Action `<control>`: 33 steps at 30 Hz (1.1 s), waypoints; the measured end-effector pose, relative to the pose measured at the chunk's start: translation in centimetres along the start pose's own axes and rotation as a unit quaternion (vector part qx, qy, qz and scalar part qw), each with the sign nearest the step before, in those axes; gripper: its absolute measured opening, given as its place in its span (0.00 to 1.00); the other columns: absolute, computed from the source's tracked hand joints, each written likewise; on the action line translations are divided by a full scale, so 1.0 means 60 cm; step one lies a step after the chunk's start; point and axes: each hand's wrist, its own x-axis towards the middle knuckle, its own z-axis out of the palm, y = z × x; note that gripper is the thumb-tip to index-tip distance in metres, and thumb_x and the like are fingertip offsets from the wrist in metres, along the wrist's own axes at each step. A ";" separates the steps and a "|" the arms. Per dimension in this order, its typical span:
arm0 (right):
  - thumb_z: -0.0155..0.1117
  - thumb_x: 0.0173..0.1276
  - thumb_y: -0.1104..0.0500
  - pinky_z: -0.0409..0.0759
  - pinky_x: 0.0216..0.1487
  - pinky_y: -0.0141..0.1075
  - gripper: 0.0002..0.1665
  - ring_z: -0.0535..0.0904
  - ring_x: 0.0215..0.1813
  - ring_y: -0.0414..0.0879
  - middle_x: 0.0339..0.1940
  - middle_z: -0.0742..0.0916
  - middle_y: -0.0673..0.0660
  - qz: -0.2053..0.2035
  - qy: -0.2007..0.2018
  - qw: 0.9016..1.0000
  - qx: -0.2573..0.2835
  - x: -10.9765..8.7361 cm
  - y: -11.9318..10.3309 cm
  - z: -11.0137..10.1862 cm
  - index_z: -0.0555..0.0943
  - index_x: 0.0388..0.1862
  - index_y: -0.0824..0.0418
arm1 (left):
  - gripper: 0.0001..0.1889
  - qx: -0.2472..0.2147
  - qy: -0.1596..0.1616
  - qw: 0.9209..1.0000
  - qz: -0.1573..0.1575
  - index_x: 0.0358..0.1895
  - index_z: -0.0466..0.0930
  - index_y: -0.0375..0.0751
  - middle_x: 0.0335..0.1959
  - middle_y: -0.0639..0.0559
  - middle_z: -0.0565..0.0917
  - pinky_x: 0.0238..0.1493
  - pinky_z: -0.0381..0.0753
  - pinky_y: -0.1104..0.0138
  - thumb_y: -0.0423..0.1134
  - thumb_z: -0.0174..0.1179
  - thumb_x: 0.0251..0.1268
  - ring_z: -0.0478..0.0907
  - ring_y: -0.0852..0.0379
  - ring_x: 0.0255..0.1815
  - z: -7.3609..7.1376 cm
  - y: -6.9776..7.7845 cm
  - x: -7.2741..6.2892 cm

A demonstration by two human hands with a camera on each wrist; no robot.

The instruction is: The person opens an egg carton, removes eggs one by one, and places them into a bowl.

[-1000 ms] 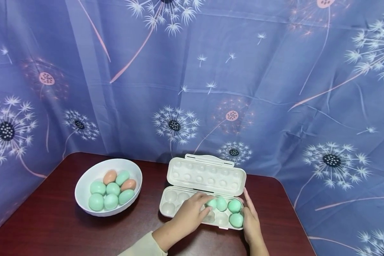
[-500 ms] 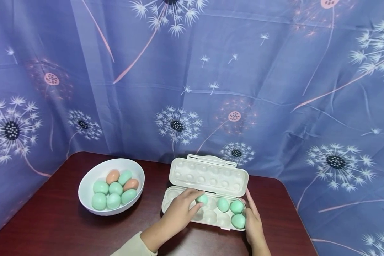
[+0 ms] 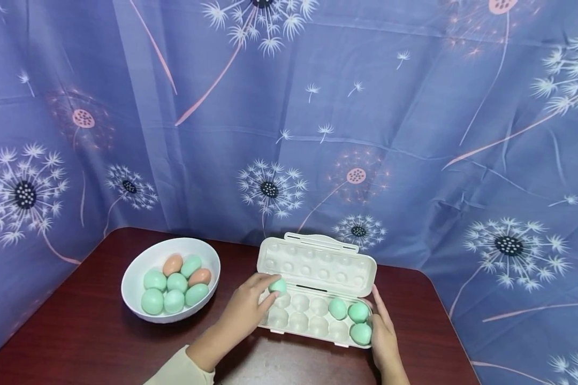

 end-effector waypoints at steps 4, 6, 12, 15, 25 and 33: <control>0.33 0.75 0.72 0.69 0.58 0.17 0.43 0.71 0.62 0.21 0.66 0.77 0.37 -0.010 0.000 1.000 0.006 -0.001 0.001 0.000 0.47 0.84 0.44 | 0.20 0.010 0.011 1.000 -0.009 0.62 0.82 0.44 0.52 0.48 0.84 0.48 0.86 0.56 0.42 0.65 0.69 0.87 0.50 0.47 -0.022 -0.014 0.002; 0.33 0.75 0.72 0.69 0.57 0.17 0.43 0.72 0.61 0.21 0.66 0.77 0.37 -0.013 0.000 1.000 0.005 -0.001 0.000 -0.001 0.48 0.84 0.44 | 0.20 0.014 0.019 1.000 -0.013 0.62 0.82 0.45 0.52 0.48 0.84 0.47 0.86 0.56 0.42 0.65 0.69 0.87 0.50 0.48 -0.033 -0.020 0.003; 0.34 0.76 0.71 0.71 0.57 0.18 0.43 0.72 0.62 0.21 0.69 0.75 0.41 -0.010 -0.001 1.000 0.003 -0.002 0.001 0.000 0.47 0.84 0.42 | 0.20 0.013 0.043 0.999 -0.027 0.62 0.82 0.43 0.54 0.46 0.84 0.52 0.85 0.56 0.41 0.65 0.69 0.85 0.49 0.52 -0.064 -0.040 0.007; 0.34 0.75 0.71 0.73 0.56 0.19 0.44 0.73 0.60 0.22 0.65 0.77 0.37 -0.006 -0.002 1.000 0.006 -0.002 0.002 0.000 0.47 0.84 0.42 | 0.20 0.016 0.054 0.998 -0.038 0.63 0.82 0.44 0.55 0.45 0.84 0.53 0.84 0.56 0.41 0.66 0.68 0.85 0.49 0.53 -0.080 -0.052 0.008; 0.33 0.75 0.71 0.72 0.56 0.18 0.44 0.72 0.61 0.21 0.70 0.75 0.46 -0.006 0.003 1.000 -0.001 -0.005 -0.003 0.003 0.46 0.84 0.42 | 0.21 0.028 0.080 0.995 -0.058 0.63 0.80 0.42 0.57 0.41 0.83 0.54 0.83 0.52 0.39 0.65 0.69 0.83 0.43 0.57 -0.127 -0.094 0.016; 0.33 0.76 0.71 0.72 0.56 0.19 0.43 0.73 0.61 0.22 0.63 0.78 0.36 -0.003 0.005 1.000 0.003 -0.005 -0.003 0.003 0.47 0.84 0.42 | 0.20 0.025 0.093 0.991 -0.093 0.63 0.80 0.38 0.56 0.35 0.83 0.51 0.85 0.51 0.36 0.64 0.68 0.83 0.39 0.54 -0.158 -0.119 0.021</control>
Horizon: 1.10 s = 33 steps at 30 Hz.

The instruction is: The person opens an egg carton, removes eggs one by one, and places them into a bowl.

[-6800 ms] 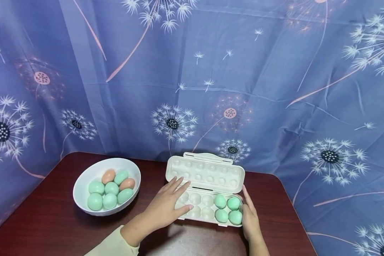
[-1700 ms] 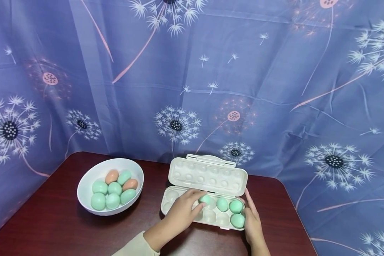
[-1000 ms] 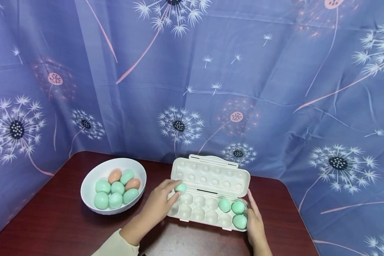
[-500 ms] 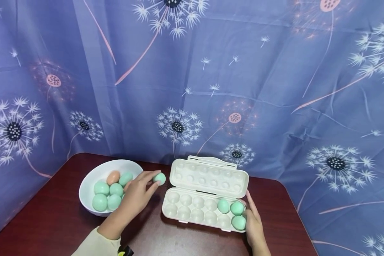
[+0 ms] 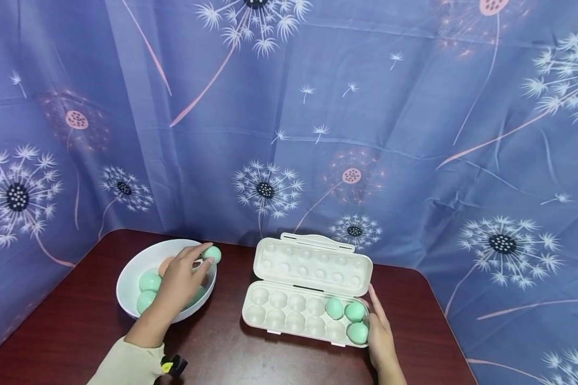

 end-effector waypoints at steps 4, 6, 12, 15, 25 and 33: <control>0.33 0.76 0.70 0.73 0.56 0.19 0.42 0.73 0.61 0.23 0.64 0.77 0.36 0.000 -0.003 1.000 0.000 0.001 0.001 -0.001 0.47 0.84 0.42 | 0.21 0.012 -0.013 1.000 -0.025 0.64 0.79 0.38 0.59 0.34 0.81 0.60 0.78 0.47 0.37 0.62 0.70 0.80 0.37 0.60 -0.013 -0.012 0.005; 0.32 0.77 0.70 0.73 0.56 0.19 0.42 0.73 0.61 0.23 0.64 0.77 0.36 0.001 -0.003 1.000 0.000 0.000 0.002 -0.001 0.46 0.84 0.42 | 0.21 0.019 -0.020 0.999 -0.035 0.65 0.78 0.38 0.60 0.34 0.81 0.63 0.74 0.45 0.37 0.61 0.71 0.79 0.37 0.62 -0.018 -0.018 0.007; 0.32 0.75 0.71 0.76 0.54 0.22 0.43 0.75 0.58 0.25 0.58 0.80 0.31 0.006 0.000 1.000 0.005 0.001 0.003 -0.001 0.47 0.84 0.42 | 0.22 0.039 -0.050 0.996 -0.057 0.66 0.77 0.38 0.61 0.33 0.80 0.65 0.73 0.44 0.39 0.59 0.73 0.78 0.36 0.63 -0.024 -0.030 0.011; 0.32 0.75 0.71 0.76 0.54 0.22 0.43 0.75 0.58 0.25 0.58 0.80 0.31 0.005 0.001 1.000 0.006 0.002 0.003 -0.001 0.47 0.84 0.42 | 0.21 0.043 -0.055 0.996 -0.060 0.66 0.77 0.38 0.60 0.33 0.81 0.65 0.73 0.44 0.39 0.58 0.73 0.78 0.35 0.63 -0.023 -0.034 0.011; 0.32 0.74 0.72 0.76 0.54 0.21 0.43 0.76 0.59 0.26 0.58 0.81 0.32 -0.007 -0.001 1.000 0.013 0.001 0.003 -0.001 0.47 0.85 0.44 | 0.21 0.035 -0.052 0.997 -0.046 0.63 0.79 0.35 0.59 0.32 0.81 0.66 0.73 0.45 0.37 0.61 0.70 0.78 0.35 0.62 -0.008 -0.049 0.009; 0.31 0.75 0.72 0.76 0.55 0.21 0.42 0.76 0.59 0.26 0.59 0.81 0.32 -0.019 -0.004 1.000 0.017 0.000 0.004 -0.001 0.47 0.85 0.46 | 0.21 0.031 -0.052 0.997 -0.039 0.63 0.79 0.35 0.59 0.33 0.81 0.64 0.77 0.46 0.35 0.62 0.68 0.79 0.35 0.62 -0.001 -0.050 0.008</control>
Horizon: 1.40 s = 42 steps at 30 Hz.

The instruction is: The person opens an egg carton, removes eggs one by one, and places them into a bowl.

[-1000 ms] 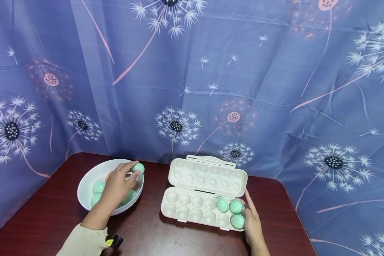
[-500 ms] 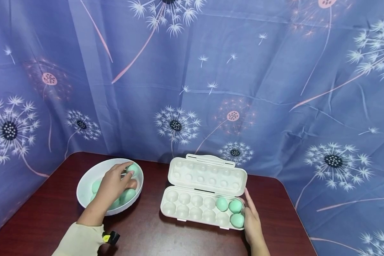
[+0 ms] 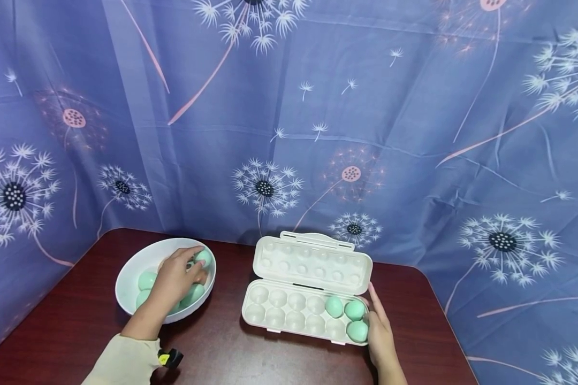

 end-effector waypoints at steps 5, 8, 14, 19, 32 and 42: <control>0.32 0.74 0.72 0.75 0.54 0.21 0.43 0.76 0.58 0.26 0.57 0.81 0.31 0.010 0.005 1.000 -0.001 -0.001 -0.002 0.000 0.47 0.85 0.45 | 0.21 0.004 -0.004 1.000 0.001 0.62 0.80 0.35 0.58 0.34 0.81 0.63 0.77 0.47 0.34 0.62 0.68 0.79 0.36 0.61 0.003 -0.001 -0.001; 0.32 0.74 0.72 0.75 0.54 0.21 0.44 0.76 0.59 0.26 0.58 0.81 0.32 0.014 0.006 1.000 -0.002 0.000 -0.003 0.001 0.48 0.84 0.44 | 0.21 0.007 -0.008 1.000 -0.001 0.62 0.80 0.35 0.58 0.34 0.81 0.63 0.77 0.47 0.34 0.63 0.67 0.79 0.36 0.60 0.005 -0.002 -0.001; 0.33 0.74 0.72 0.75 0.54 0.21 0.44 0.75 0.59 0.26 0.58 0.81 0.31 0.022 0.009 1.000 -0.007 0.001 -0.004 0.001 0.48 0.84 0.43 | 0.21 0.013 -0.011 1.000 -0.007 0.62 0.80 0.35 0.58 0.34 0.81 0.63 0.78 0.47 0.33 0.63 0.66 0.80 0.36 0.60 0.008 -0.001 -0.002; 0.33 0.74 0.72 0.75 0.55 0.21 0.44 0.75 0.59 0.25 0.58 0.80 0.32 0.022 0.009 1.000 -0.007 0.002 -0.003 0.000 0.48 0.84 0.43 | 0.21 0.019 -0.012 1.000 -0.012 0.62 0.80 0.35 0.58 0.33 0.81 0.62 0.78 0.47 0.33 0.63 0.66 0.80 0.36 0.59 0.008 0.000 -0.004; 0.33 0.73 0.73 0.74 0.55 0.21 0.45 0.76 0.59 0.25 0.58 0.81 0.32 0.014 0.008 1.000 -0.006 0.001 -0.002 0.001 0.48 0.84 0.44 | 0.21 0.043 -0.007 0.999 -0.012 0.59 0.82 0.36 0.53 0.34 0.82 0.58 0.79 0.47 0.33 0.67 0.61 0.82 0.36 0.54 0.014 -0.007 -0.007; 0.32 0.74 0.72 0.75 0.55 0.21 0.44 0.76 0.59 0.26 0.59 0.81 0.32 0.007 0.001 1.000 -0.005 0.000 -0.003 0.000 0.47 0.85 0.45 | 0.21 0.053 -0.014 0.998 -0.009 0.58 0.83 0.37 0.52 0.35 0.83 0.58 0.80 0.48 0.32 0.68 0.60 0.82 0.37 0.54 0.018 -0.010 -0.008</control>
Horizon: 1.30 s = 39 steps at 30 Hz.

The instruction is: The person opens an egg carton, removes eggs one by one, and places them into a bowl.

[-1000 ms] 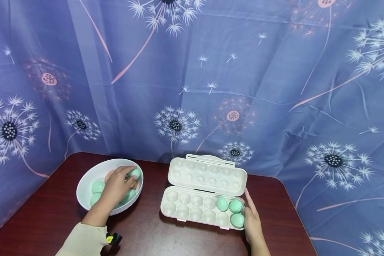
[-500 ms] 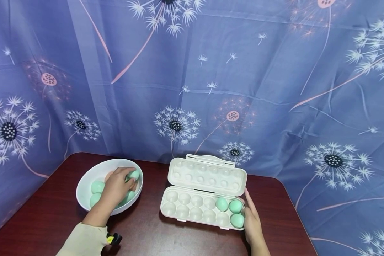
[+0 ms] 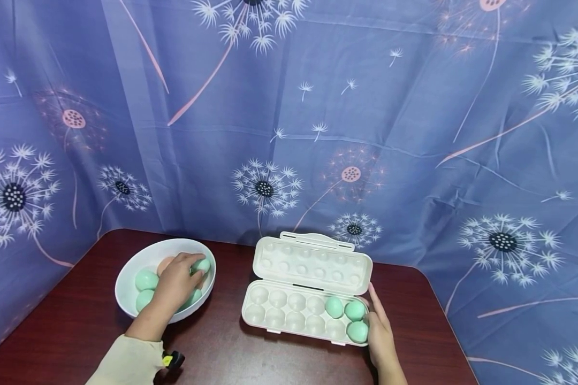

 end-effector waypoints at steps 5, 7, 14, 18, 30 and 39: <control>0.33 0.73 0.72 0.75 0.55 0.20 0.44 0.76 0.59 0.25 0.58 0.81 0.31 0.007 0.003 1.000 0.003 -0.001 -0.002 0.001 0.47 0.85 0.45 | 0.21 0.010 0.000 1.000 0.007 0.57 0.83 0.37 0.51 0.36 0.83 0.56 0.81 0.48 0.32 0.69 0.59 0.82 0.38 0.52 0.002 -0.001 0.000; 0.33 0.73 0.72 0.75 0.55 0.20 0.44 0.75 0.59 0.25 0.58 0.80 0.31 0.010 0.004 1.000 0.003 0.000 -0.003 0.001 0.48 0.84 0.44 | 0.21 0.015 -0.001 1.000 0.007 0.57 0.83 0.38 0.51 0.36 0.83 0.55 0.81 0.48 0.33 0.69 0.59 0.83 0.38 0.52 0.003 -0.002 0.000; 0.33 0.74 0.71 0.76 0.52 0.22 0.44 0.76 0.57 0.25 0.57 0.81 0.31 0.025 0.009 1.000 -0.005 0.000 -0.002 0.002 0.47 0.84 0.42 | 0.20 0.049 -0.002 0.999 0.023 0.55 0.85 0.40 0.48 0.37 0.84 0.49 0.83 0.48 0.33 0.70 0.57 0.83 0.37 0.47 0.004 -0.002 -0.002; 0.33 0.74 0.71 0.77 0.52 0.22 0.44 0.76 0.57 0.25 0.57 0.80 0.31 0.027 0.010 1.000 -0.006 0.000 0.000 0.002 0.47 0.84 0.41 | 0.19 0.061 -0.005 0.998 0.026 0.53 0.86 0.40 0.46 0.38 0.84 0.47 0.83 0.49 0.33 0.70 0.55 0.82 0.37 0.46 0.004 -0.002 -0.003; 0.32 0.74 0.71 0.78 0.50 0.24 0.44 0.77 0.56 0.26 0.56 0.81 0.30 0.017 0.004 1.000 0.000 0.001 -0.001 0.000 0.47 0.84 0.43 | 0.18 0.077 -0.031 0.996 0.025 0.54 0.86 0.43 0.47 0.39 0.83 0.49 0.82 0.48 0.35 0.69 0.58 0.80 0.37 0.46 0.004 -0.001 -0.003; 0.32 0.75 0.70 0.76 0.52 0.22 0.43 0.76 0.57 0.24 0.56 0.80 0.28 0.026 0.005 1.000 -0.010 0.002 -0.004 0.002 0.46 0.84 0.42 | 0.17 0.068 -0.032 0.997 0.018 0.53 0.86 0.42 0.47 0.39 0.84 0.49 0.83 0.48 0.36 0.68 0.59 0.82 0.37 0.47 0.001 0.002 -0.003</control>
